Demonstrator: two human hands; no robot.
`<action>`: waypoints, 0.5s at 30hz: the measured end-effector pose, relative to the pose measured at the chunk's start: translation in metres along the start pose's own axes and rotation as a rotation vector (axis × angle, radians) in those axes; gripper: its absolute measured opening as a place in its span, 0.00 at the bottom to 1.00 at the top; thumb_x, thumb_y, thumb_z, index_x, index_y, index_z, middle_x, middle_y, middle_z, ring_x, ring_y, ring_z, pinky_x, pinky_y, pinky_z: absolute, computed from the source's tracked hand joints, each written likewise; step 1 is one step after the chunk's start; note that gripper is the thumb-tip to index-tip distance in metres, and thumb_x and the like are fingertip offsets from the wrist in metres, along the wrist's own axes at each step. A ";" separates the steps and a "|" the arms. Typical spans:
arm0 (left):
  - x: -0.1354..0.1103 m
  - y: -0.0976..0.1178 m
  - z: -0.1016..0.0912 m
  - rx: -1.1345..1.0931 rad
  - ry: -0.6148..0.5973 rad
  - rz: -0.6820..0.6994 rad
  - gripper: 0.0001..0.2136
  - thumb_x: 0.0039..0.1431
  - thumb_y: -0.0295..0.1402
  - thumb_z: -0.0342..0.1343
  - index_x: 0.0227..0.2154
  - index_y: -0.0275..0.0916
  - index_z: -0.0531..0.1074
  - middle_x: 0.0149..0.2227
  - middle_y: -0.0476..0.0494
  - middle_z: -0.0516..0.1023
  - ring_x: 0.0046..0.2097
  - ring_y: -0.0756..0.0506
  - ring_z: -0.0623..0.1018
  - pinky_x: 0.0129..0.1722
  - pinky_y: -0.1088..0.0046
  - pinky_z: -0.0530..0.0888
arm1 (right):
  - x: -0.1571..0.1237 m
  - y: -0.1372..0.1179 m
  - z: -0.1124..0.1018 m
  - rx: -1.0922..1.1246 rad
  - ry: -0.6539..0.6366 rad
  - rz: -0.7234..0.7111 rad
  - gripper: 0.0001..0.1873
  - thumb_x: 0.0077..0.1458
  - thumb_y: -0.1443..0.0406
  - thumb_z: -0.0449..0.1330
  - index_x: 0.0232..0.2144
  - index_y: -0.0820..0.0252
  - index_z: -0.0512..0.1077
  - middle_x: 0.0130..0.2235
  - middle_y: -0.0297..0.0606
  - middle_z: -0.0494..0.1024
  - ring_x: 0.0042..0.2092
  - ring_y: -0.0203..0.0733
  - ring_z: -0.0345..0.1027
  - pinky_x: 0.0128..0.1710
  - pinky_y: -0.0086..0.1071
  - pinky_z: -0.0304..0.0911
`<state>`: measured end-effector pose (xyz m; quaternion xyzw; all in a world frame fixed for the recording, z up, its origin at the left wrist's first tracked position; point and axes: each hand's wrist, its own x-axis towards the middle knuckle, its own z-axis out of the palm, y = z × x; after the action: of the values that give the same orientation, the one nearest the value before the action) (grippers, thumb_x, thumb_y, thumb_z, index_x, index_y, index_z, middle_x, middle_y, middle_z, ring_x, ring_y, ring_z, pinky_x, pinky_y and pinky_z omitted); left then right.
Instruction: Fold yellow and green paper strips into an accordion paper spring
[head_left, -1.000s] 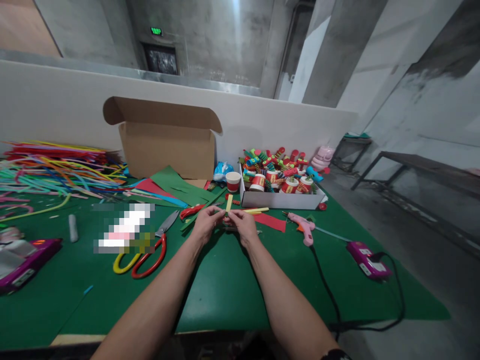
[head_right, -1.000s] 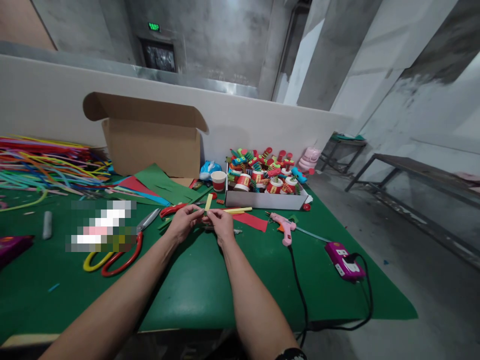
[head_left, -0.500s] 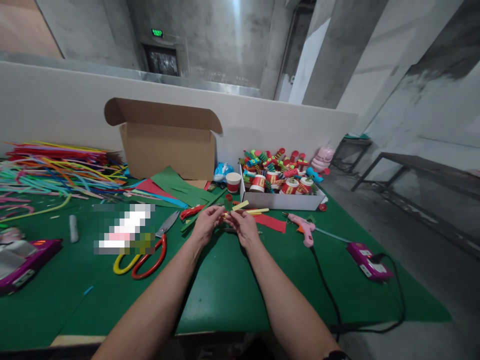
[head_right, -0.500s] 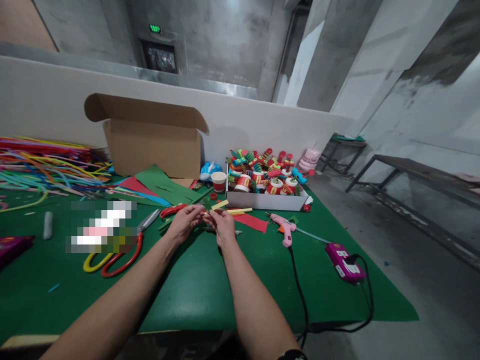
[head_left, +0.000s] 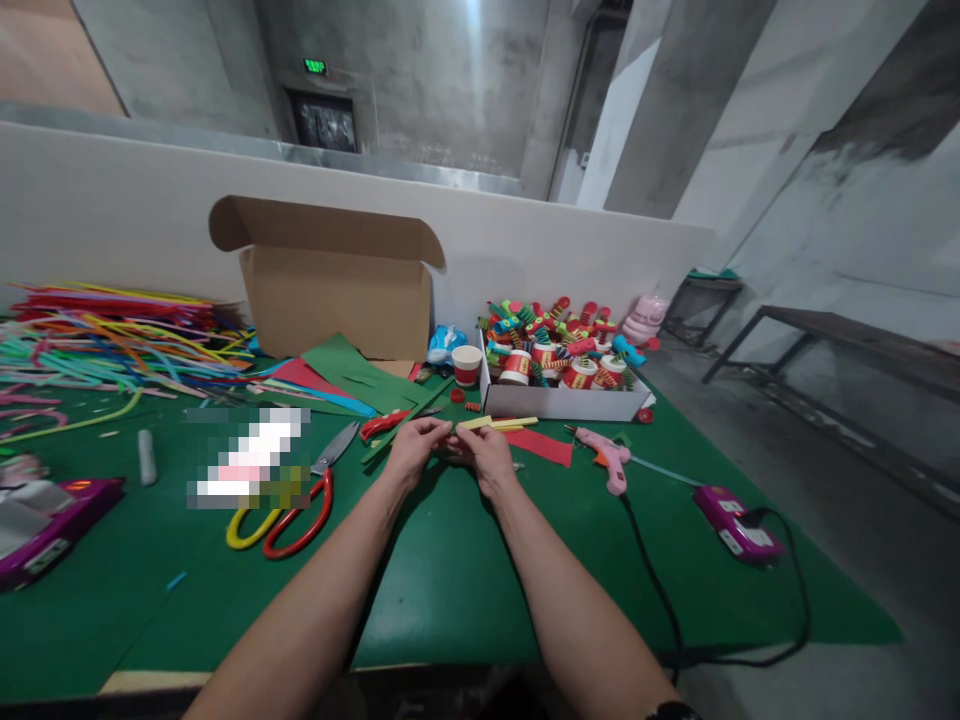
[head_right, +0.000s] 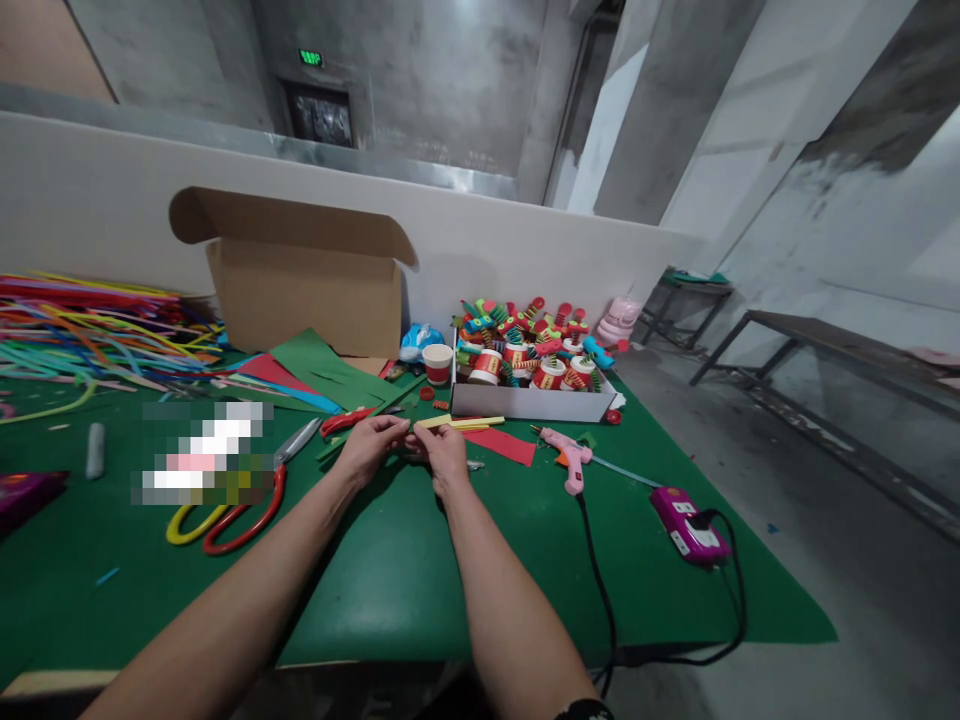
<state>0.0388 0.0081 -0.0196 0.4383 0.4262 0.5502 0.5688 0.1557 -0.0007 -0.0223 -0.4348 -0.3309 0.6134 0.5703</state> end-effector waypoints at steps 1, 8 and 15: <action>0.000 0.001 0.001 -0.019 -0.005 0.000 0.17 0.35 0.44 0.65 0.19 0.34 0.72 0.19 0.49 0.70 0.21 0.54 0.66 0.23 0.77 0.62 | 0.000 0.000 0.001 -0.009 0.013 -0.014 0.13 0.36 0.62 0.68 0.24 0.63 0.71 0.21 0.33 0.76 0.24 0.34 0.70 0.29 0.29 0.68; 0.000 0.004 0.000 -0.021 0.006 0.017 0.19 0.32 0.42 0.68 0.14 0.36 0.65 0.16 0.54 0.64 0.20 0.54 0.64 0.22 0.78 0.61 | -0.005 -0.005 0.005 -0.147 -0.005 -0.070 0.12 0.33 0.62 0.67 0.22 0.63 0.72 0.20 0.30 0.75 0.22 0.33 0.68 0.27 0.28 0.67; 0.006 0.003 -0.009 -0.030 0.107 0.042 0.16 0.32 0.42 0.67 0.19 0.34 0.72 0.16 0.52 0.67 0.21 0.55 0.63 0.22 0.78 0.59 | -0.008 -0.007 0.006 -0.178 -0.035 -0.041 0.11 0.33 0.63 0.67 0.21 0.62 0.71 0.19 0.29 0.73 0.21 0.32 0.66 0.24 0.26 0.65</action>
<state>0.0294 0.0148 -0.0185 0.4087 0.4384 0.5910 0.5399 0.1527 -0.0071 -0.0120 -0.4661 -0.4029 0.5772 0.5360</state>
